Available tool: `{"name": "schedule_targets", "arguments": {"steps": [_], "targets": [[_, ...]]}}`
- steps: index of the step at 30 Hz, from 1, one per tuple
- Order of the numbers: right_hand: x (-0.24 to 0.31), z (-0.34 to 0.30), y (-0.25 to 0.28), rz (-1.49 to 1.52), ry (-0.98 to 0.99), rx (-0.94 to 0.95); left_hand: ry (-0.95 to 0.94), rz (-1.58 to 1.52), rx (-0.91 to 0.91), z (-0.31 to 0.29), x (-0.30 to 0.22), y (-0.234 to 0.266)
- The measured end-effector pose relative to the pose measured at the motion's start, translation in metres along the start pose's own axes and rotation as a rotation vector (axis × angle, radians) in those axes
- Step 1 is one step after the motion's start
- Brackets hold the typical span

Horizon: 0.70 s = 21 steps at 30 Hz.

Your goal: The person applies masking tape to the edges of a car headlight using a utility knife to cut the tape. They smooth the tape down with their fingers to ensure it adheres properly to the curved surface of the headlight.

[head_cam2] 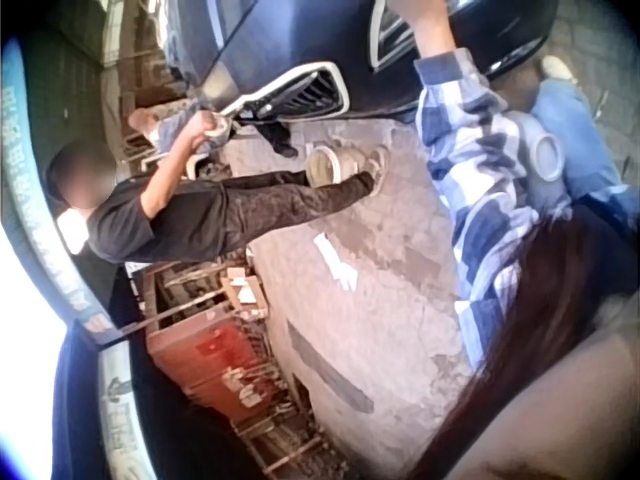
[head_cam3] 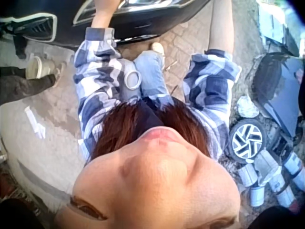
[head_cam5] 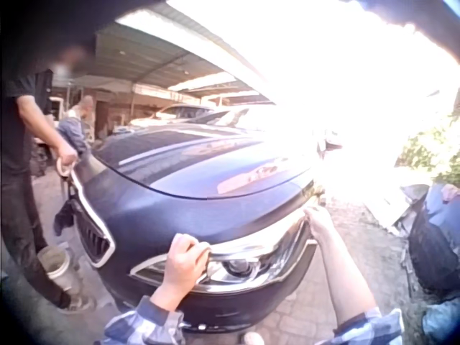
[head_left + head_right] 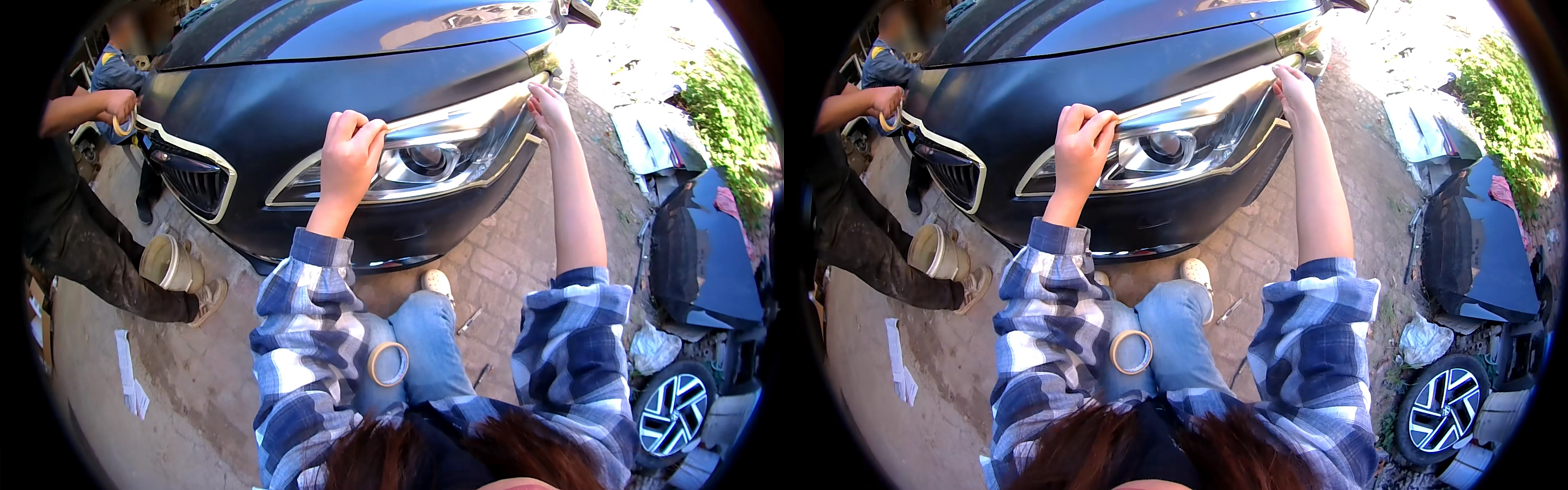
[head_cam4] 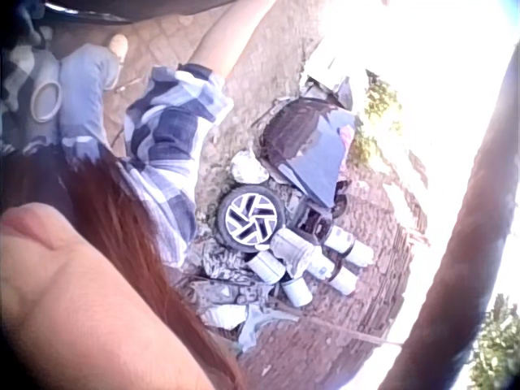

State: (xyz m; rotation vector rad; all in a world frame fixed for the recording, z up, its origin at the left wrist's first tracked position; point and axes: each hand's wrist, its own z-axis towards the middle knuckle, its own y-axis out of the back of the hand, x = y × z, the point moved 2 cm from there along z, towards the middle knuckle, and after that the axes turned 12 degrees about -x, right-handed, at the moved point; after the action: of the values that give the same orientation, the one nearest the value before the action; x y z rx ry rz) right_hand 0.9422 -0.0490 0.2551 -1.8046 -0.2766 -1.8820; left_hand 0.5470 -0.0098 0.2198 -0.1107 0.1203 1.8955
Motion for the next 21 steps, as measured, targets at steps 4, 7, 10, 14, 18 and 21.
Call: {"name": "schedule_targets", "arguments": {"steps": [4, 7, 10, 14, 18, 21], "targets": [[0.002, -0.015, 0.003, -0.055, -0.075, 0.030, 0.002, -0.003, -0.003, -0.001, 0.000, 0.000], [0.001, -0.011, 0.001, -0.135, -0.041, -0.008, 0.003, -0.011, -0.004, -0.002, 0.001, -0.003], [0.005, -0.012, -0.009, -0.169, -0.024, -0.039, 0.005, -0.001, -0.004, 0.002, 0.001, 0.001], [0.005, -0.011, -0.009, -0.173, -0.043, -0.077, 0.003, -0.016, -0.003, 0.000, 0.000, -0.002], [0.006, -0.013, -0.013, -0.187, -0.033, -0.103, 0.001, -0.022, 0.001, 0.003, -0.001, 0.000], [0.005, -0.016, -0.016, -0.132, -0.035, -0.127, 0.003, -0.017, 0.004, 0.001, 0.000, 0.000]]}}
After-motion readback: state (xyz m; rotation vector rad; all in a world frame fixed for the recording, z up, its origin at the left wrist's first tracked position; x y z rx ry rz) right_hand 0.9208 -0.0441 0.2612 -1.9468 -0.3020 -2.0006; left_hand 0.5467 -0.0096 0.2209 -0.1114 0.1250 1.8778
